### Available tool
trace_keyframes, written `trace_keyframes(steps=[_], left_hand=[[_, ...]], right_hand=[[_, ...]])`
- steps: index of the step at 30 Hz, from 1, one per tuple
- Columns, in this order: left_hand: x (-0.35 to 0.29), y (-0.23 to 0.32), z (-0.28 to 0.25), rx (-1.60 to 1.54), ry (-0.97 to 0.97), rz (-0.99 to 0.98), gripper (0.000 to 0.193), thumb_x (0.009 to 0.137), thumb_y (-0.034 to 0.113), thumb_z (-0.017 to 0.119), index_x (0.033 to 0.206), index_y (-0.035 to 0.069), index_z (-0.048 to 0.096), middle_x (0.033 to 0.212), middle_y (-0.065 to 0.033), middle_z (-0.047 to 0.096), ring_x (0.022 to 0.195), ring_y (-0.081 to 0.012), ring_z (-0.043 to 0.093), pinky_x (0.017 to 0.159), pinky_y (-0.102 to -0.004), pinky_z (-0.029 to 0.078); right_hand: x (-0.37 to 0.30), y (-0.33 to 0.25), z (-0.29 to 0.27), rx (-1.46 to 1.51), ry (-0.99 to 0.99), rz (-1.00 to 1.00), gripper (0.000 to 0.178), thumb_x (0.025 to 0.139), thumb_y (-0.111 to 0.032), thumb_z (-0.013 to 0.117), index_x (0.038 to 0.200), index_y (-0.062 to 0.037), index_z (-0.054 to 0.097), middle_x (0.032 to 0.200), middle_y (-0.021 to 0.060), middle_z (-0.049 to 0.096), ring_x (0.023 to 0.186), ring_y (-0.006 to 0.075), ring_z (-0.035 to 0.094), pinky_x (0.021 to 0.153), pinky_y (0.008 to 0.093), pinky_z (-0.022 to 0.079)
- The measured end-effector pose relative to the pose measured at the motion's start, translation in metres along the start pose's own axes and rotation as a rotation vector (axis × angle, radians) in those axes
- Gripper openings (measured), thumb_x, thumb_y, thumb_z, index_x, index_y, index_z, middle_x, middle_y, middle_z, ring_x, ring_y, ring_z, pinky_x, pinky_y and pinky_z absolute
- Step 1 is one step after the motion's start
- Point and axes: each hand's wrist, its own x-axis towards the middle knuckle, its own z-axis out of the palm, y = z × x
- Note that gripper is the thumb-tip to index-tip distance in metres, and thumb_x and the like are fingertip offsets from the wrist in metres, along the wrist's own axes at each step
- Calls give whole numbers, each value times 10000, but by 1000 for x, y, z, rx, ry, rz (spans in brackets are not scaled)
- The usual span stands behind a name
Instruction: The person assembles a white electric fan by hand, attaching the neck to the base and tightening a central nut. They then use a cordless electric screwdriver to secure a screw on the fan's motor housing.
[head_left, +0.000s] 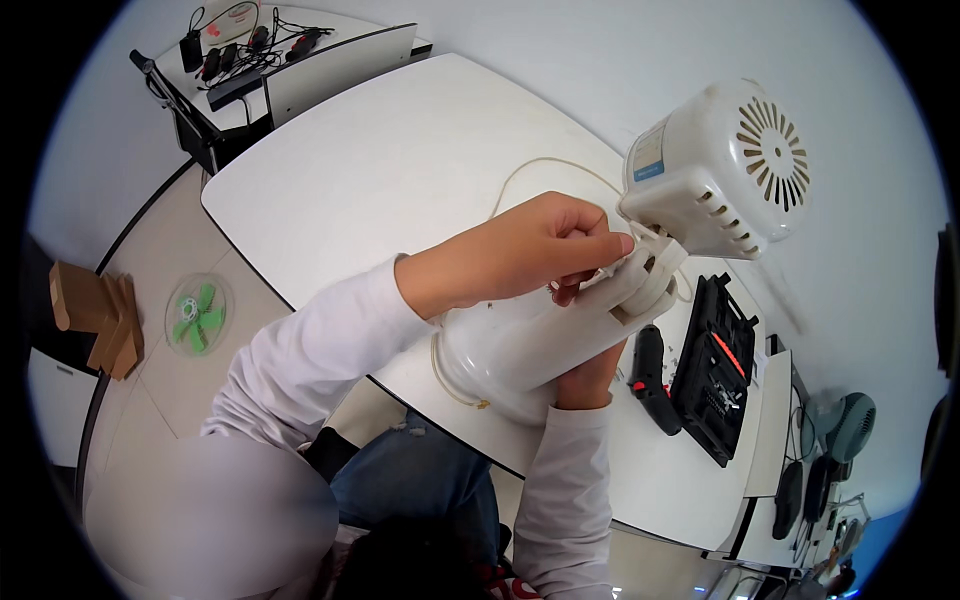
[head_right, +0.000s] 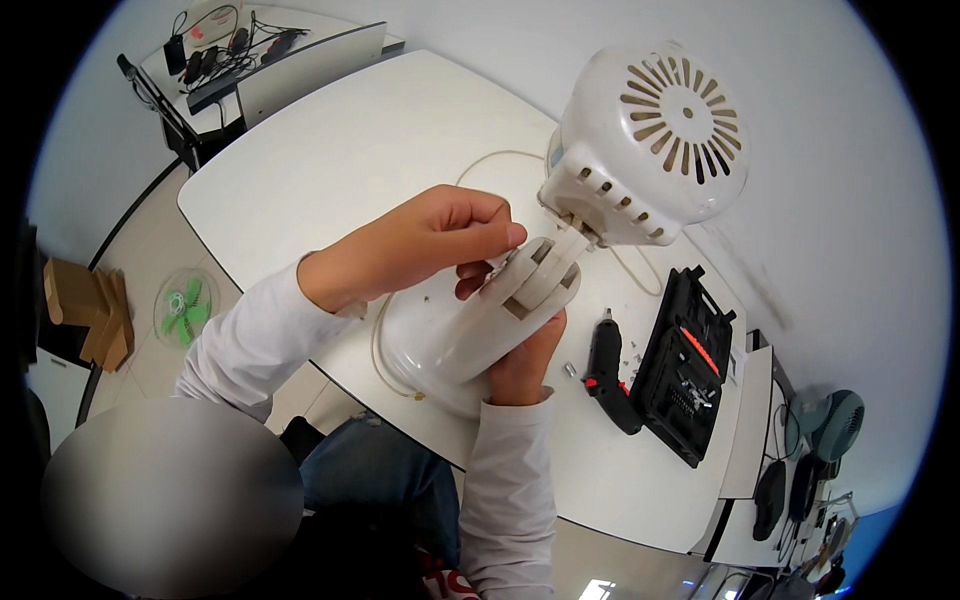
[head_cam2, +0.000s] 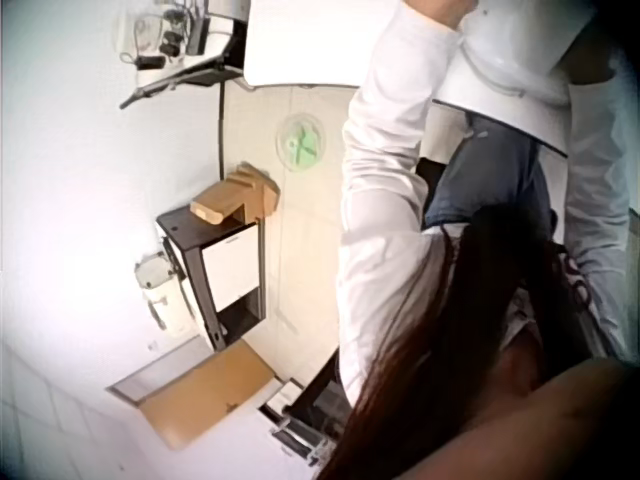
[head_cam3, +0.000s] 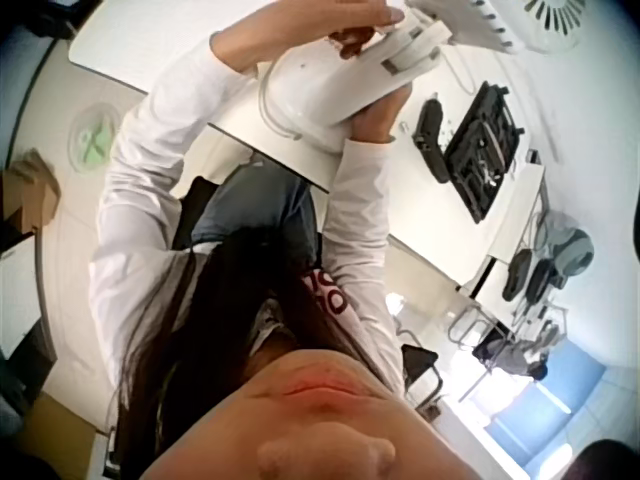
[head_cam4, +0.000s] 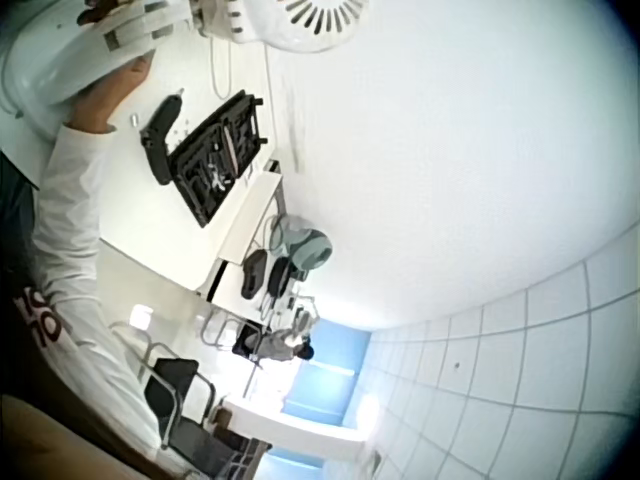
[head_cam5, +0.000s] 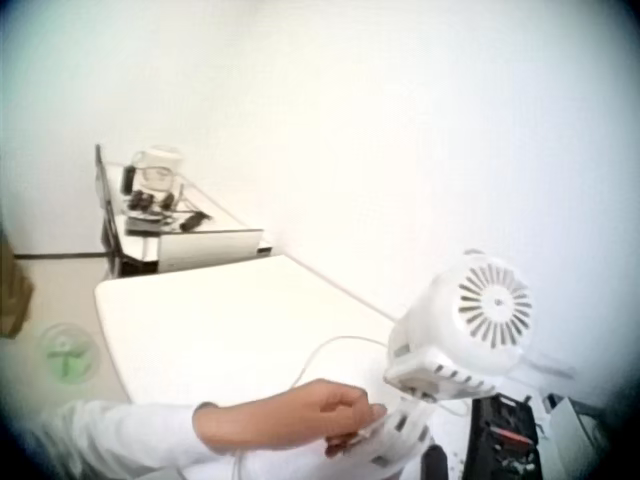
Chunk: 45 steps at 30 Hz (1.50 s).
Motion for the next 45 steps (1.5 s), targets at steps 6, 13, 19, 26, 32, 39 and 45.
trace_keyframes(steps=[6,13,19,26,32,39,45], left_hand=[[-6,-16,-7,805,216,622,109,825,81,644,913,47,590,753,-46,565,643,-123,539,608,-261,424],[-8,-17,-2,745,323,646,122,864,159,597,894,43,577,765,-43,563,632,-130,549,608,-262,422],[-5,4,7,140,224,-6,513,955,463,402,630,69,441,566,-4,443,516,-96,454,534,-231,348],[-8,21,19,194,257,-154,480,934,440,456,626,73,487,544,11,437,488,-88,427,524,-222,308],[-12,19,13,127,116,-252,493,937,455,408,816,4,566,598,-17,472,504,-89,397,513,-235,354],[-20,-12,17,280,198,136,386,977,333,432,1101,-24,510,763,-13,521,533,-46,353,456,-202,374],[-21,-21,16,276,277,190,370,971,321,458,1145,-4,477,783,5,521,530,-27,356,430,-189,362]], right_hand=[[-1,5,-18,-54,347,-95,207,914,-166,538,1055,-14,542,959,59,605,812,130,597,647,254,493],[-21,-46,-5,-365,203,-545,151,831,27,580,981,40,559,938,96,536,753,201,623,571,250,499],[-19,-60,-8,-616,102,-538,233,750,104,637,968,27,611,961,103,587,788,174,623,650,242,513],[-19,-62,0,-476,117,-416,198,758,24,686,948,-34,684,925,63,634,806,137,616,651,238,506],[-15,-55,-3,-317,86,-400,204,761,27,683,947,-54,702,926,62,640,798,132,624,637,248,523],[-26,-46,10,-676,262,-656,273,723,62,671,972,-46,699,919,87,612,698,170,589,589,259,481],[-23,-32,14,-644,388,-775,252,701,51,686,934,-43,699,871,43,616,659,160,549,553,260,464]])
